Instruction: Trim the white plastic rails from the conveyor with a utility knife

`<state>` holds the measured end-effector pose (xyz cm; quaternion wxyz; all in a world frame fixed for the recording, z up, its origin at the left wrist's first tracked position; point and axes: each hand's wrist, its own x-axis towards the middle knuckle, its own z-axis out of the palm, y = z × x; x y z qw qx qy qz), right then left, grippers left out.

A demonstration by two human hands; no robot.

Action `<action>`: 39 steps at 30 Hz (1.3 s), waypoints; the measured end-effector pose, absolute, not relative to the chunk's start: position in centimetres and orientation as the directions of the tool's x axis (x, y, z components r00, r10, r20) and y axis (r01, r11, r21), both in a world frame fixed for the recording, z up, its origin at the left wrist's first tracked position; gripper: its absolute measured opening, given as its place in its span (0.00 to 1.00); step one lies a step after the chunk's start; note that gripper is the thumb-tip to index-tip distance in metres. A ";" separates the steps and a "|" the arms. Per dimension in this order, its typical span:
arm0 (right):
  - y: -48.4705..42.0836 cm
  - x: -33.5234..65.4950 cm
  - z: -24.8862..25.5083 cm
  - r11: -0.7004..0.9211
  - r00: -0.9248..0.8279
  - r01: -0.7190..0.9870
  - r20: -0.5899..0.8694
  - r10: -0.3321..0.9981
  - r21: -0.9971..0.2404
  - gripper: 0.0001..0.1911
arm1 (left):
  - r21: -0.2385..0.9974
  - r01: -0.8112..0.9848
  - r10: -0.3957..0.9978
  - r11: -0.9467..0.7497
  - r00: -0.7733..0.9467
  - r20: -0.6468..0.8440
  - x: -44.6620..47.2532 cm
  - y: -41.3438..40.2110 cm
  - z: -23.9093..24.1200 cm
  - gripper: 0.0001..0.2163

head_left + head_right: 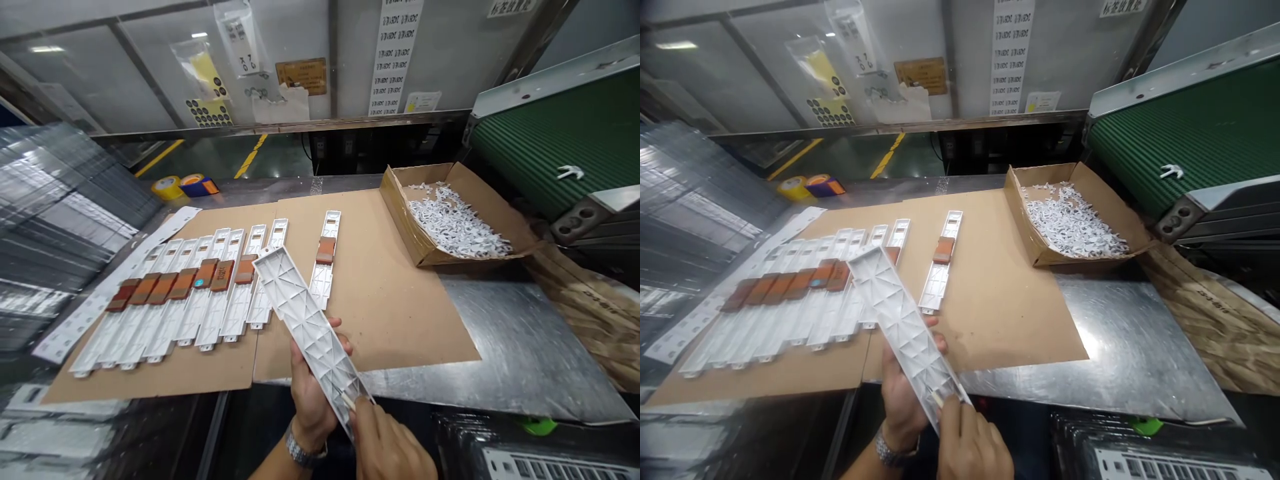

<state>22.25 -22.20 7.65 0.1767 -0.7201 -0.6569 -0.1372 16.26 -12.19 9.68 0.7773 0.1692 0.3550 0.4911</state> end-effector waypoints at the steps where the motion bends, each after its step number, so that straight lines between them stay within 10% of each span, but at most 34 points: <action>1: -22.2 22.2 7.7 -0.074 0.099 0.995 0.429 0.898 -0.074 0.09 | 0.604 -0.653 0.883 0.457 0.251 -0.397 16.3 -12.3 9.8 0.26; 21: -22.4 22.7 7.9 0.086 -0.071 0.996 0.441 0.895 -0.014 0.11 | 0.588 -0.679 0.887 0.440 0.226 -0.403 15.7 -12.9 10.3 0.25; 27: -22.1 23.8 8.9 0.146 -0.066 0.976 0.414 0.908 -0.164 0.13 | 0.557 -0.691 0.880 0.460 0.271 -0.390 15.3 -12.3 10.2 0.23; 33: -21.4 28.0 11.9 0.161 -0.034 0.937 0.377 0.926 -0.310 0.11 | 0.226 -0.293 0.368 0.929 0.789 -0.492 12.8 -9.8 9.6 0.23; 39: -20.5 29.6 13.0 0.282 -0.212 0.939 0.312 0.926 -0.197 0.16 | 0.143 0.023 0.055 0.989 0.852 -0.521 12.9 -10.9 8.5 0.26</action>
